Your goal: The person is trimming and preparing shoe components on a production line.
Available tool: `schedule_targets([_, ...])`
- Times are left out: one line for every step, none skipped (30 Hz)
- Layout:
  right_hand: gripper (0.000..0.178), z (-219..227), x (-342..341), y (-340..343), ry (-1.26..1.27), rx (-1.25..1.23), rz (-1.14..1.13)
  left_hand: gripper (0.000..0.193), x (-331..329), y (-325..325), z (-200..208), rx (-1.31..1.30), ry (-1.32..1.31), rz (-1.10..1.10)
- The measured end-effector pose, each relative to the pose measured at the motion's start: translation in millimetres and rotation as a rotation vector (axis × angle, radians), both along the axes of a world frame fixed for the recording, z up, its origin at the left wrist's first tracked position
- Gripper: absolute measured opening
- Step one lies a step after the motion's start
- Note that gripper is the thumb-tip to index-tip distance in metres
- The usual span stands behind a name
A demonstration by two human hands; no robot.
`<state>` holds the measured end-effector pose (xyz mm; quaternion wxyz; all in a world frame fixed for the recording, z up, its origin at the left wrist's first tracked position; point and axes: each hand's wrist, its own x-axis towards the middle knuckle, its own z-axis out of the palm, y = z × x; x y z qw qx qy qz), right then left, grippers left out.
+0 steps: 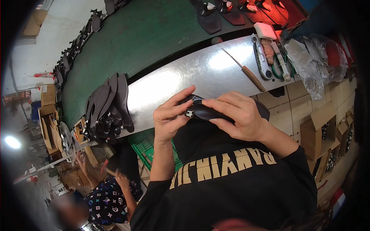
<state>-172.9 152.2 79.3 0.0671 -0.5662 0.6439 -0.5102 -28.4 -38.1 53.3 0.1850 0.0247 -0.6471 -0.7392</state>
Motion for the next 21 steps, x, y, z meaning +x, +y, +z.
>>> schedule_targets([0.048, -1.0, 0.8, 0.0, 0.016, -0.001, -0.011, 0.049, -0.1, 0.2, -1.3, 0.002, 0.003, 0.008])
schedule_targets([0.048, -1.2, 1.3, -0.2, 0.015, 0.0, -0.015, 0.049, -0.4, 0.5, -2.0, 0.004, 0.007, 0.015])
schedule_targets([0.048, -1.4, 2.0, -0.6, 0.034, -0.003, -0.022, 0.049, -0.7, 0.8, -1.8, 0.005, 0.006, 0.012])
schedule_targets([0.048, -1.4, 2.6, -1.0, 0.053, -0.007, -0.029, 0.049, -1.3, 1.1, -1.0, -0.034, 0.03, 0.017])
schedule_targets([0.048, -0.8, 3.0, -1.3, 0.052, -0.006, -0.032, 0.048, -1.7, 1.5, 0.1, -0.072, 0.056, 0.023])
schedule_targets([0.048, 0.0, 2.9, -1.3, 0.053, 0.009, -0.022, 0.048, -1.9, 2.0, 0.7, -0.069, 0.053, 0.02])
schedule_targets([0.048, 0.7, 3.1, -1.2, 0.054, 0.023, -0.012, 0.048, -1.7, 2.1, 1.8, -0.076, 0.056, 0.005])
schedule_targets([0.048, 1.5, 3.6, -1.2, 0.051, 0.026, -0.015, 0.048, -1.4, 2.5, 2.8, -0.084, 0.058, -0.009])
schedule_targets([0.047, 2.8, 4.4, -1.6, 0.043, 0.037, -0.006, 0.048, -0.4, 3.2, 4.8, -0.083, 0.058, -0.01])
schedule_targets([0.046, 3.4, 5.3, -1.9, 0.035, 0.049, 0.002, 0.047, 0.8, 4.0, 6.8, -0.097, 0.052, -0.011])
schedule_targets([0.046, 3.3, 6.3, -2.1, 0.034, 0.05, 0.002, 0.047, 1.6, 4.7, 7.7, -0.111, 0.045, -0.012])
schedule_targets([0.045, 3.5, 6.9, -2.8, 0.028, 0.064, -0.006, 0.047, 1.8, 4.9, 7.6, -0.11, 0.045, -0.011])
schedule_targets([0.044, 3.5, 7.4, -3.2, 0.022, 0.078, -0.013, 0.046, 1.7, 5.6, 7.1, -0.191, 0.043, 0.013])
schedule_targets([0.044, 3.4, 7.6, -3.4, 0.021, 0.079, -0.012, 0.045, 1.7, 6.6, 6.6, -0.271, 0.04, 0.037])
schedule_targets([0.043, 3.0, 7.4, -4.0, -0.012, 0.11, -0.032, 0.045, 1.5, 9.2, 6.4, -0.27, 0.039, 0.039])
schedule_targets([0.042, 2.3, 7.0, -4.6, -0.044, 0.142, -0.052, 0.045, 0.8, 13.1, 6.8, -0.277, -0.033, 0.077])
schedule_targets([0.042, 0.2, 6.3, -5.6, -0.046, 0.144, -0.05, 0.046, 0.2, 16.4, 7.4, -0.284, -0.105, 0.115])
schedule_targets([0.039, -2.8, 4.9, -5.9, -0.116, 0.17, -0.051, 0.046, -0.9, 19.5, 9.1, -0.281, -0.106, 0.115])
schedule_targets([0.036, -5.9, 4.1, -6.2, -0.187, 0.196, -0.053, 0.047, -1.9, 22.4, 10.9, -0.096, -0.179, 0.098])
schedule_targets([0.036, -9.2, 4.2, -6.3, -0.189, 0.199, -0.052, 0.047, -1.8, 24.1, 11.7, 0.09, -0.25, 0.08])
schedule_targets([0.031, -12.9, 5.0, -6.8, -0.205, 0.17, -0.038, 0.049, -1.0, 21.7, 7.4, 0.118, -0.259, 0.05])
